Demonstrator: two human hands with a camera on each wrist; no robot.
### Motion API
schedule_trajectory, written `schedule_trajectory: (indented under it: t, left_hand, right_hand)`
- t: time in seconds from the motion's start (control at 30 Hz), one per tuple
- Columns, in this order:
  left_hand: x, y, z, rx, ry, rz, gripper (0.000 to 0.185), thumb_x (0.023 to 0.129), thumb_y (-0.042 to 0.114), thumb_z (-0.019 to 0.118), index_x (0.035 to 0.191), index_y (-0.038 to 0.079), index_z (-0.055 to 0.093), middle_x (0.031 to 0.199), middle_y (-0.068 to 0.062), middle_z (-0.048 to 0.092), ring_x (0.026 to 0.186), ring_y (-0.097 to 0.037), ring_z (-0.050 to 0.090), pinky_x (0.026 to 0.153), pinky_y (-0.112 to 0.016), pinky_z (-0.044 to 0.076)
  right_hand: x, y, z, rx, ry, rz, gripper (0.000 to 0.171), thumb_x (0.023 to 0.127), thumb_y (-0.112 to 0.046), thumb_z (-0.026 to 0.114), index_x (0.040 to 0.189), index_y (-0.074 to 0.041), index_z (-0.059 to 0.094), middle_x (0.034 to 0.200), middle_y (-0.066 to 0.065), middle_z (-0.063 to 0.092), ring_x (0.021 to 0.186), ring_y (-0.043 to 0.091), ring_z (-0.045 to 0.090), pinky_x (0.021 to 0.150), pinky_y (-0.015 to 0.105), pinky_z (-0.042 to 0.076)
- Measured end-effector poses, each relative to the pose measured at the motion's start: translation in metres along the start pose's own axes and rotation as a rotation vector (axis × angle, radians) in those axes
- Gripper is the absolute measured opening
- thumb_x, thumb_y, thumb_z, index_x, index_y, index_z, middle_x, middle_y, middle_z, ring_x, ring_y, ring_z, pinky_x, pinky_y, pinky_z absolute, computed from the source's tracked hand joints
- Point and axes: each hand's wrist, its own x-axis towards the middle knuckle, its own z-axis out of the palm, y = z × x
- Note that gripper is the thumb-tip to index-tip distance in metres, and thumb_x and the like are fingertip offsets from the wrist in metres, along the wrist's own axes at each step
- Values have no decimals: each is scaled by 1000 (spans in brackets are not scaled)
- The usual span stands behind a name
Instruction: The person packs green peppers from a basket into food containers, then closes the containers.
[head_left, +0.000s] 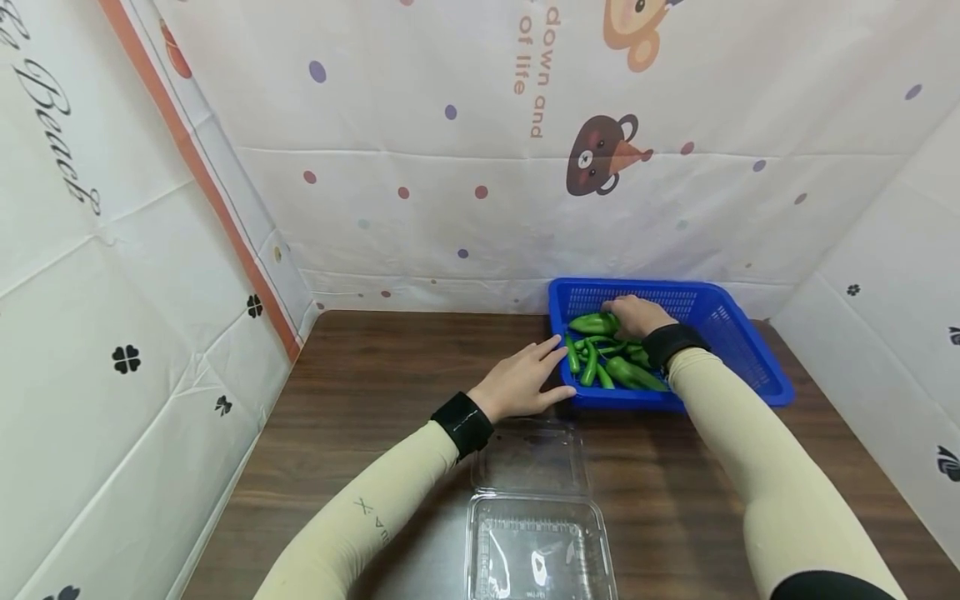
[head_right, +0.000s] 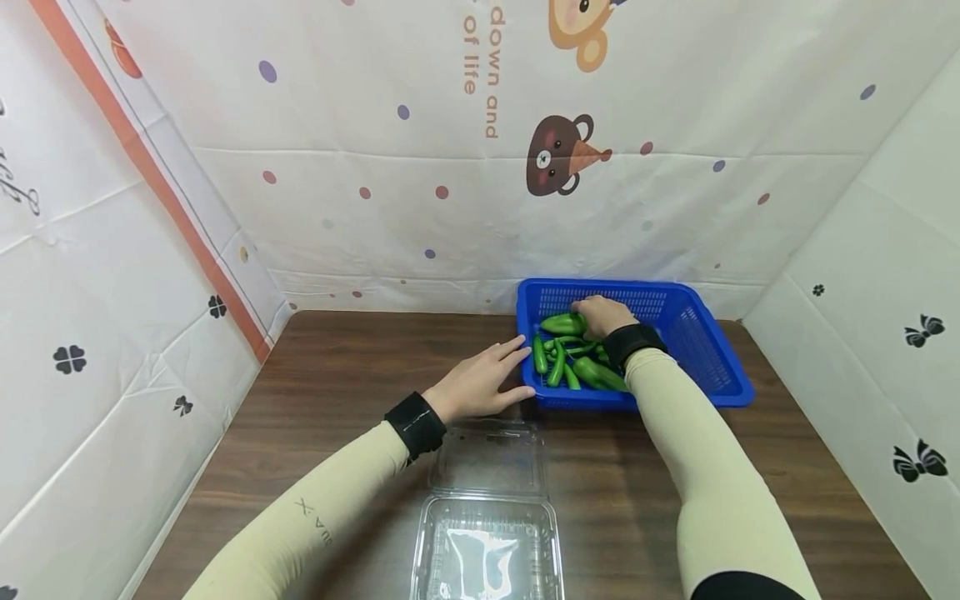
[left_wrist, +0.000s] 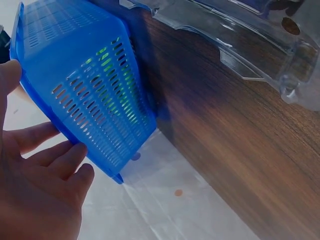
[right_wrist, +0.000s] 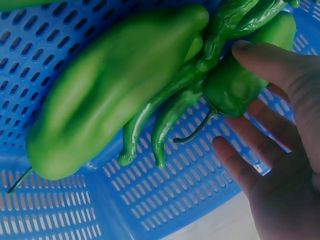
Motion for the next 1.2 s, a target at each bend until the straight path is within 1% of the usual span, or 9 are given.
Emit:
schedule_trajectory:
  t: [0.2, 0.4, 0.53, 0.87, 1.07, 1.2]
  left_hand:
    - [1, 1, -1, 11, 3, 13, 73, 104, 56, 51, 156, 6, 44, 164, -16, 35, 147, -28, 41, 124, -36, 26]
    - [2, 0, -4, 12, 7, 14, 73, 103, 57, 52, 155, 6, 45, 164, -16, 35, 147, -28, 41, 124, -37, 27]
    - [2, 0, -4, 6, 7, 11, 73, 103, 57, 51, 155, 6, 45, 164, -15, 35, 147, -28, 41, 123, -37, 28]
    - [1, 0, -3, -2, 3, 8, 73, 103, 57, 52, 155, 5, 45, 164, -16, 35, 148, -28, 40, 124, -36, 26]
    - [0, 0, -3, -8, 5, 6, 73, 103, 56, 52, 154, 4, 46, 163, -16, 35, 147, -28, 41, 124, -36, 26]
    - [0, 0, -2, -2, 1, 5, 72, 103, 56, 52, 154, 5, 46, 163, -16, 35, 147, -28, 42, 124, -36, 25]
  right_hand:
    - [0, 3, 3, -13, 21, -16, 55, 87, -1, 79, 139, 4, 59, 132, 31, 61, 123, 49, 56, 93, 60, 53]
    - [-1, 3, 2, -19, 49, -22, 53, 87, 2, 78, 137, 3, 61, 130, 30, 63, 121, 49, 58, 92, 59, 54]
    - [-2, 3, 2, -24, 59, -27, 52, 87, 2, 79, 136, 4, 62, 128, 30, 64, 119, 47, 59, 92, 59, 55]
    - [0, 3, 5, -20, 82, -49, 48, 87, 4, 78, 132, 4, 64, 121, 28, 67, 113, 46, 63, 88, 57, 56]
    - [0, 3, 8, -19, 100, -64, 46, 87, 4, 78, 131, 5, 65, 119, 28, 67, 110, 46, 64, 86, 57, 57]
    - [0, 1, 9, -11, 102, -56, 46, 87, 4, 78, 131, 5, 64, 120, 28, 67, 111, 45, 64, 87, 57, 57]
